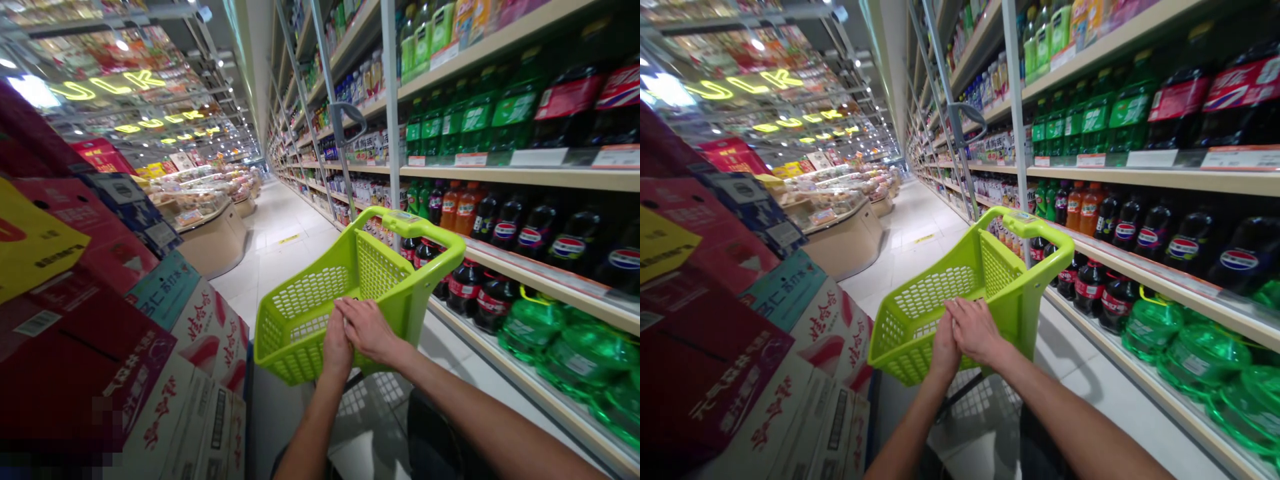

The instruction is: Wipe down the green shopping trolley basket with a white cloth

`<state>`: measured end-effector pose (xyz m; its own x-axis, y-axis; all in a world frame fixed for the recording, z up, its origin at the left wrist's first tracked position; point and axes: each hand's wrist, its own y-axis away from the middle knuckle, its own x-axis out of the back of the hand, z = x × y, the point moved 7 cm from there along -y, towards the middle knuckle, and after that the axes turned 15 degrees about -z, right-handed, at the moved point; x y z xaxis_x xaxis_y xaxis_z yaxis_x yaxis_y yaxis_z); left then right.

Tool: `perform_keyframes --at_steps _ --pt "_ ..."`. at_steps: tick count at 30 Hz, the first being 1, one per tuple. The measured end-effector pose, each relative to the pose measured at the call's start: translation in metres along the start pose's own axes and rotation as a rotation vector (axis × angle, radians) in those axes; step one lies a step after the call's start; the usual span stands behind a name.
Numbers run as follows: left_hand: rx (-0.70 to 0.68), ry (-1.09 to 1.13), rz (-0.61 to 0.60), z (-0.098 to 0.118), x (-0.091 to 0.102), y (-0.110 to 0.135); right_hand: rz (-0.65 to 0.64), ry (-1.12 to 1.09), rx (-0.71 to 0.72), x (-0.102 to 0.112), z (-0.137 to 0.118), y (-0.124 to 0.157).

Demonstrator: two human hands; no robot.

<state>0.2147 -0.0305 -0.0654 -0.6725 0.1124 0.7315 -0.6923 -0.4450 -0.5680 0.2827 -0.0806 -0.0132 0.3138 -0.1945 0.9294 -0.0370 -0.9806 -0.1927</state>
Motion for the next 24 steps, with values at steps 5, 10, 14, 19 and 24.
perform_keyframes --at_steps 5,10,14,19,24 --pt "0.067 -0.235 -0.157 -0.022 0.013 0.026 -0.064 0.052 0.048 -0.020 -0.023 -0.002" --pt "0.125 -0.404 -0.359 -0.034 0.022 0.037 -0.035 0.234 0.063 -0.034 -0.018 -0.015" --pt "0.172 -0.454 -0.351 -0.029 0.024 0.030 0.120 0.336 0.112 -0.011 0.016 -0.003" --pt "0.162 -0.484 -0.326 -0.023 0.021 0.028 0.381 0.404 -0.014 0.066 0.095 0.049" --pt "0.198 -0.497 -0.286 -0.019 0.015 0.026 0.578 0.428 -0.177 0.097 0.122 0.077"
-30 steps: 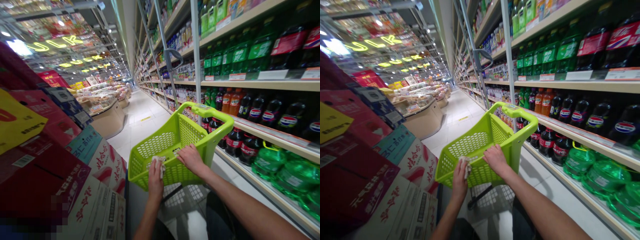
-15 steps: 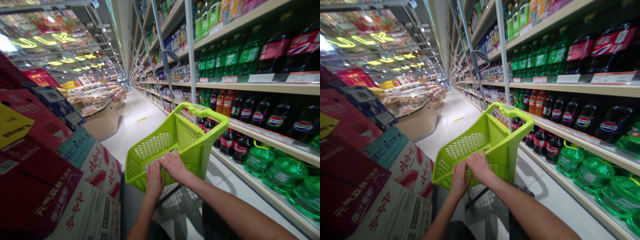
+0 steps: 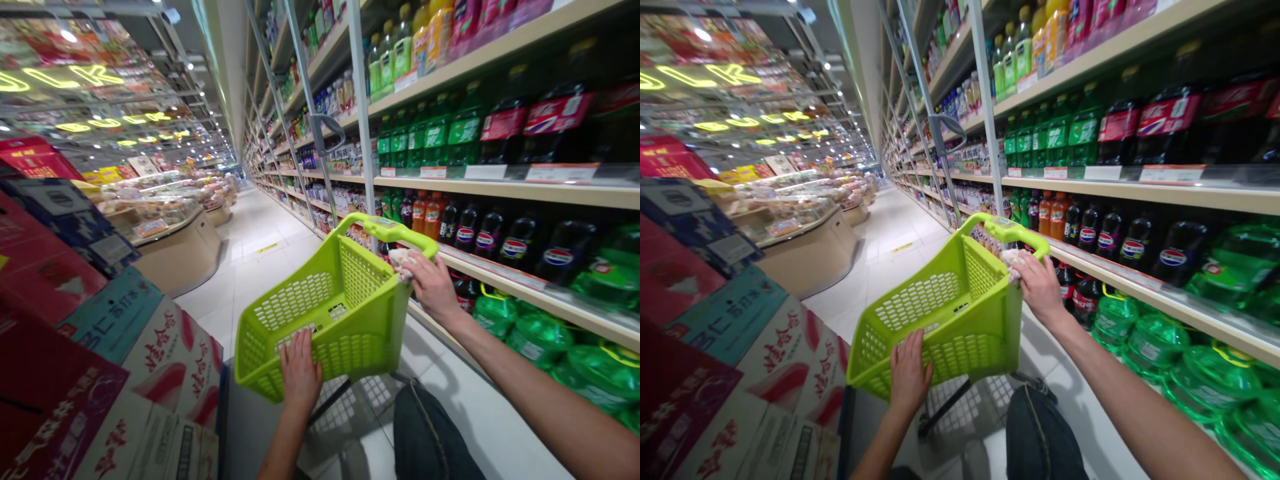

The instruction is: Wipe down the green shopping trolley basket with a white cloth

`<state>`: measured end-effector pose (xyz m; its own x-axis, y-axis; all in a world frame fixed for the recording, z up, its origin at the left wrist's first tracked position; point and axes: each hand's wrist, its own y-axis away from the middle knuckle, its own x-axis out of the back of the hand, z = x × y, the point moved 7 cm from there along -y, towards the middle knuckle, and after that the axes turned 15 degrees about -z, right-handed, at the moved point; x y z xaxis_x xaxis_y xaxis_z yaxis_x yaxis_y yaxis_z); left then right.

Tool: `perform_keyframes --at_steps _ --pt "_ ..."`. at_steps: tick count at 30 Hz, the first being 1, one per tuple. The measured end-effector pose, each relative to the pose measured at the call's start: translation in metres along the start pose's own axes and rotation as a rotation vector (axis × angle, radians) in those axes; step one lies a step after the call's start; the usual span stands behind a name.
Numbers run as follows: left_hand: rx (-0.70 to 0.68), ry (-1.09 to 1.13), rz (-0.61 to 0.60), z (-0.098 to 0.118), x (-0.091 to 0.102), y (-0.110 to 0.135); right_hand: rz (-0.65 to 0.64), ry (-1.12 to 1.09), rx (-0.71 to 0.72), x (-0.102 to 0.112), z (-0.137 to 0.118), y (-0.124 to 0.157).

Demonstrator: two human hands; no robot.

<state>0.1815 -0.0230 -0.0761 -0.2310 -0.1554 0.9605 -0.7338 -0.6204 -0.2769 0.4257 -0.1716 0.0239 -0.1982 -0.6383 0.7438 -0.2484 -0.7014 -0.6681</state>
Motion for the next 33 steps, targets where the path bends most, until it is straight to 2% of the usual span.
perform_keyframes --at_steps 1,3,5,7,10,12,14,16,18,20,22,24,26,28,30,31,33 --pt "0.000 -0.002 0.003 0.001 0.000 -0.001 -0.003 0.005 0.026 -0.003 -0.009 0.002" --pt "-0.007 -0.006 0.004 0.002 -0.001 -0.002 -0.049 0.009 0.170 -0.011 -0.033 0.003" --pt "-0.017 -0.011 -0.002 0.001 -0.001 -0.002 -0.097 0.014 0.300 -0.013 -0.040 0.000" --pt "-0.016 -0.014 -0.015 0.000 -0.001 -0.003 -0.110 0.026 0.268 -0.004 -0.016 -0.009" --pt "0.009 -0.021 -0.035 0.002 -0.002 -0.003 -0.024 0.065 -0.010 0.020 0.047 -0.021" --pt "0.045 -0.028 -0.032 0.004 -0.001 -0.004 0.022 0.074 -0.109 0.027 0.063 -0.016" --pt "0.068 -0.033 -0.016 0.006 0.001 -0.004 -0.006 0.043 -0.035 0.018 0.044 -0.006" --pt "0.065 -0.036 -0.004 0.007 0.002 -0.004 -0.076 -0.003 0.143 0.003 0.008 0.005" --pt "0.050 -0.037 -0.005 0.008 0.002 -0.004 -0.126 -0.026 0.255 -0.005 -0.013 0.009" --pt "0.036 -0.037 -0.022 0.007 0.000 -0.004 -0.113 -0.019 0.202 0.000 -0.005 0.005" --pt "0.034 -0.036 -0.044 0.008 -0.002 -0.003 -0.048 0.008 0.039 0.011 0.017 -0.001" --pt "0.048 -0.033 -0.063 0.010 -0.003 -0.004 0.009 0.018 -0.067 0.016 0.024 -0.002" --pt "0.070 -0.030 -0.081 0.012 -0.003 -0.005 -0.007 -0.016 -0.017 0.008 0.001 0.003" --pt "0.081 -0.026 -0.103 0.014 -0.003 -0.006 -0.086 -0.086 0.151 -0.009 -0.039 0.010" --pt "0.081 -0.022 -0.123 0.016 -0.002 -0.007 -0.161 -0.132 0.255 -0.021 -0.065 0.014" --pt "0.078 -0.019 -0.129 0.017 -0.002 -0.008 -0.176 -0.137 0.252 -0.023 -0.066 0.013" --pt "0.070 -0.012 -0.127 0.018 -0.002 -0.008 -0.144 -0.108 0.147 -0.018 -0.046 0.008"
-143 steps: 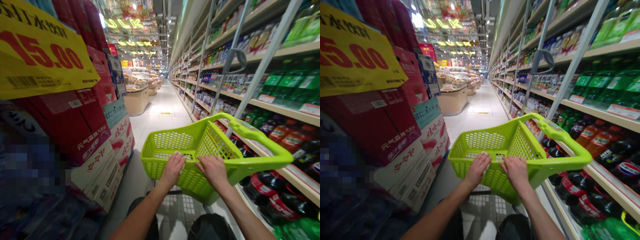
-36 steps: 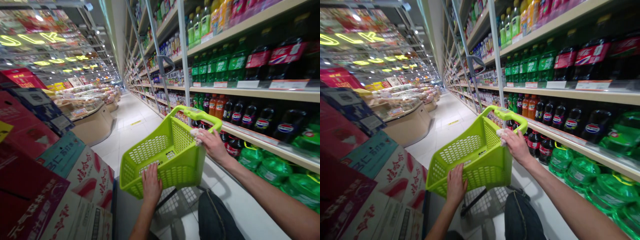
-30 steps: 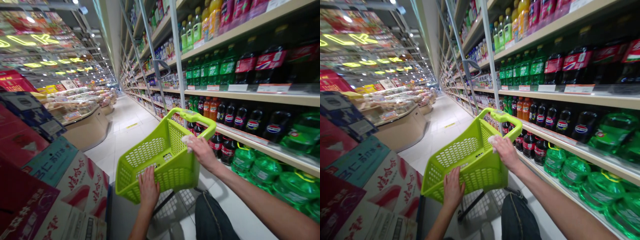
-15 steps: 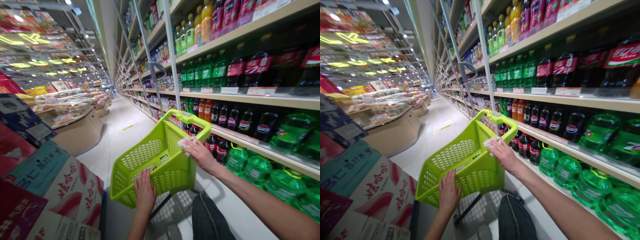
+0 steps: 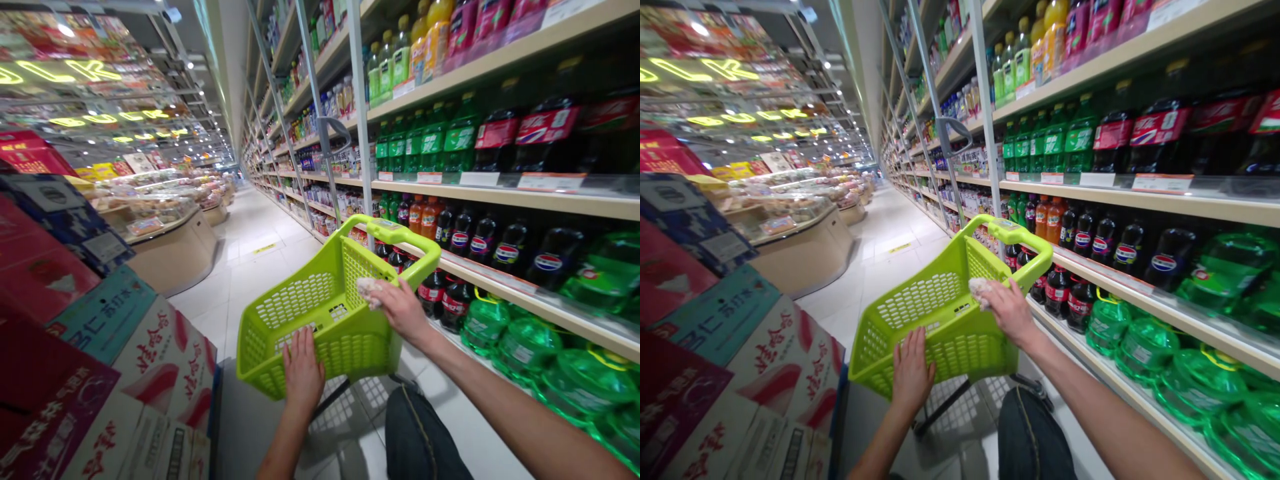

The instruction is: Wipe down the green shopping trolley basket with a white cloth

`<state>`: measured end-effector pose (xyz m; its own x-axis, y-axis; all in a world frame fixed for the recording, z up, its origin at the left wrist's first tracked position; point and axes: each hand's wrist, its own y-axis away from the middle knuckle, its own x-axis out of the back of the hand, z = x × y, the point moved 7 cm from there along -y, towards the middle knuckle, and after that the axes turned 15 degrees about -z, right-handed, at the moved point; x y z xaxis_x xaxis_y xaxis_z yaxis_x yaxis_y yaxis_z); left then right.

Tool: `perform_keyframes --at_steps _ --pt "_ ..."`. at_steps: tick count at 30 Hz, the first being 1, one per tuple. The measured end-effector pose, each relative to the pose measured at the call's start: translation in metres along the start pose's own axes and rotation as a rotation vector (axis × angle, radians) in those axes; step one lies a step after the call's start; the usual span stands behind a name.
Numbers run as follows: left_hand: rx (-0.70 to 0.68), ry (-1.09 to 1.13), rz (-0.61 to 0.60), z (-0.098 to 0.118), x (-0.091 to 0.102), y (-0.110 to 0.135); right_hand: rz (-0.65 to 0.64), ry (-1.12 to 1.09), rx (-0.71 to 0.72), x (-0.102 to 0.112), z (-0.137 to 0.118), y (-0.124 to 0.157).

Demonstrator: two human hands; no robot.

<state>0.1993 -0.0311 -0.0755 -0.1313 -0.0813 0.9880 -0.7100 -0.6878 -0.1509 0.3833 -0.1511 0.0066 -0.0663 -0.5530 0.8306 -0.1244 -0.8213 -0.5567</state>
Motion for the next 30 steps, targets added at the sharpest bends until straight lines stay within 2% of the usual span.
perform_keyframes --at_steps 2,4,6,8,10,13,16,19,23,25,27,28,30 --pt "0.000 0.006 0.024 0.000 -0.001 -0.001 0.088 0.042 -0.133 0.017 0.029 0.002" --pt "0.006 0.013 0.052 0.001 -0.001 -0.001 0.160 0.061 -0.208 0.029 0.045 0.008" --pt "0.012 0.020 0.067 0.001 -0.002 -0.002 0.148 0.041 -0.160 0.030 0.039 0.013" --pt "0.018 0.026 0.067 0.002 -0.003 -0.002 0.098 0.018 -0.087 0.026 0.022 0.015" --pt "0.016 0.024 0.059 0.002 -0.002 -0.003 0.071 0.033 -0.123 0.024 0.013 0.014" --pt "0.019 0.015 0.052 0.003 -0.001 -0.002 0.003 0.106 -0.203 0.021 0.015 0.007" --pt "0.036 0.007 0.052 0.002 0.000 -0.003 -0.125 0.167 -0.089 0.008 0.014 -0.004" --pt "0.028 -0.007 0.044 0.003 0.001 -0.003 -0.148 0.211 -0.022 0.000 0.018 -0.010" --pt "0.041 -0.012 0.024 0.001 0.000 -0.003 -0.055 0.230 0.067 0.015 0.039 -0.007" --pt "0.051 -0.006 0.010 0.001 0.000 -0.003 0.024 0.246 0.012 0.031 0.061 -0.001" --pt "0.060 -0.007 0.001 0.003 0.000 -0.003 0.120 0.272 -0.124 0.044 0.081 0.008" --pt "0.068 -0.010 0.001 0.004 0.000 -0.003 0.157 0.281 -0.177 0.046 0.083 0.012" --pt "0.087 -0.017 0.011 0.006 0.001 -0.004 0.183 0.269 -0.175 0.038 0.066 0.016"
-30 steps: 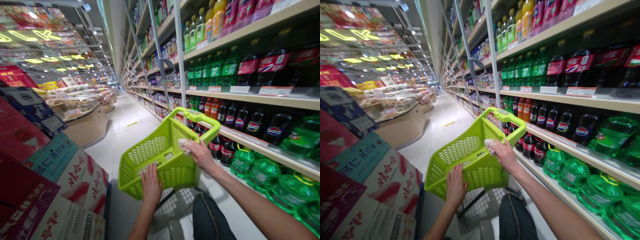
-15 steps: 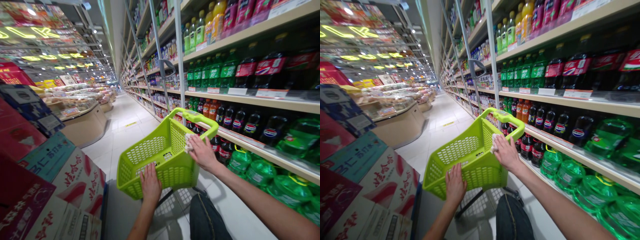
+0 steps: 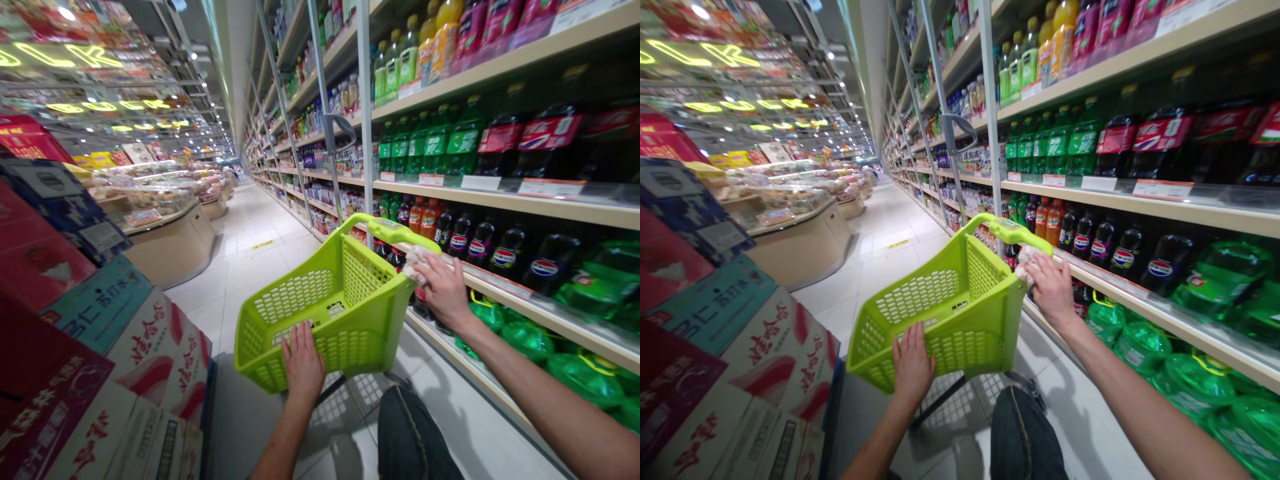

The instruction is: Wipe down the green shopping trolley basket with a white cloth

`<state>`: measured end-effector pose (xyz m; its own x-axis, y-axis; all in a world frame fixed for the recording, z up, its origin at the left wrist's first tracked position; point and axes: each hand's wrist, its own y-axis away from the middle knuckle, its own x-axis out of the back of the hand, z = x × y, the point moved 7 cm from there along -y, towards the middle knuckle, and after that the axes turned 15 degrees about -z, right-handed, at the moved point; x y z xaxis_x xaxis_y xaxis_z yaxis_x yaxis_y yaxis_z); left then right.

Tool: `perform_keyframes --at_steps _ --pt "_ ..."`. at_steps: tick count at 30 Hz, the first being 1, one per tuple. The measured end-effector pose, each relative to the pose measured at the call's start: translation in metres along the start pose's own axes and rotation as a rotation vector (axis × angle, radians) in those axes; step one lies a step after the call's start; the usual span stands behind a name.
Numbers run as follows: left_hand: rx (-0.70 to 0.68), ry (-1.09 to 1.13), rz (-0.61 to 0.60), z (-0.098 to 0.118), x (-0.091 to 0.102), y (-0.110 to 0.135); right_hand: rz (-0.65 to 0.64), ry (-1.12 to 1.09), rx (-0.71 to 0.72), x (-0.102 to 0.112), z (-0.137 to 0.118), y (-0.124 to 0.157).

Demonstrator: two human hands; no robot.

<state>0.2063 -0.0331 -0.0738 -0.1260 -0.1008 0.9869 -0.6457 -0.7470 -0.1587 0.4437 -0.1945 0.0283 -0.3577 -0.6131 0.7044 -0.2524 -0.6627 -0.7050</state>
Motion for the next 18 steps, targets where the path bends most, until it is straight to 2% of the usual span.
perform_keyframes --at_steps 3,5,7,10,12,14,16,18 --pt "0.002 -0.007 -0.002 0.001 0.001 -0.001 -0.050 -0.087 0.243 -0.013 -0.061 0.010" --pt "-0.017 -0.008 -0.022 0.001 0.000 -0.001 -0.086 -0.124 0.342 -0.018 -0.082 0.010" --pt "-0.035 -0.007 -0.041 0.000 -0.001 0.000 -0.090 -0.116 0.267 -0.016 -0.068 0.003" --pt "-0.030 -0.003 -0.040 0.001 -0.001 0.000 -0.040 -0.070 0.028 -0.007 -0.022 -0.006" --pt "-0.005 -0.001 -0.031 0.002 -0.002 -0.001 -0.020 -0.077 -0.021 -0.007 -0.021 -0.004" --pt "0.008 -0.002 -0.030 0.003 -0.002 -0.003 -0.050 -0.130 0.079 -0.015 -0.054 0.004" --pt "-0.007 -0.001 -0.042 0.003 -0.003 -0.004 -0.099 -0.197 0.259 -0.026 -0.099 0.014" --pt "-0.038 0.008 -0.052 0.000 -0.004 -0.002 -0.118 -0.240 0.339 -0.031 -0.123 0.017"
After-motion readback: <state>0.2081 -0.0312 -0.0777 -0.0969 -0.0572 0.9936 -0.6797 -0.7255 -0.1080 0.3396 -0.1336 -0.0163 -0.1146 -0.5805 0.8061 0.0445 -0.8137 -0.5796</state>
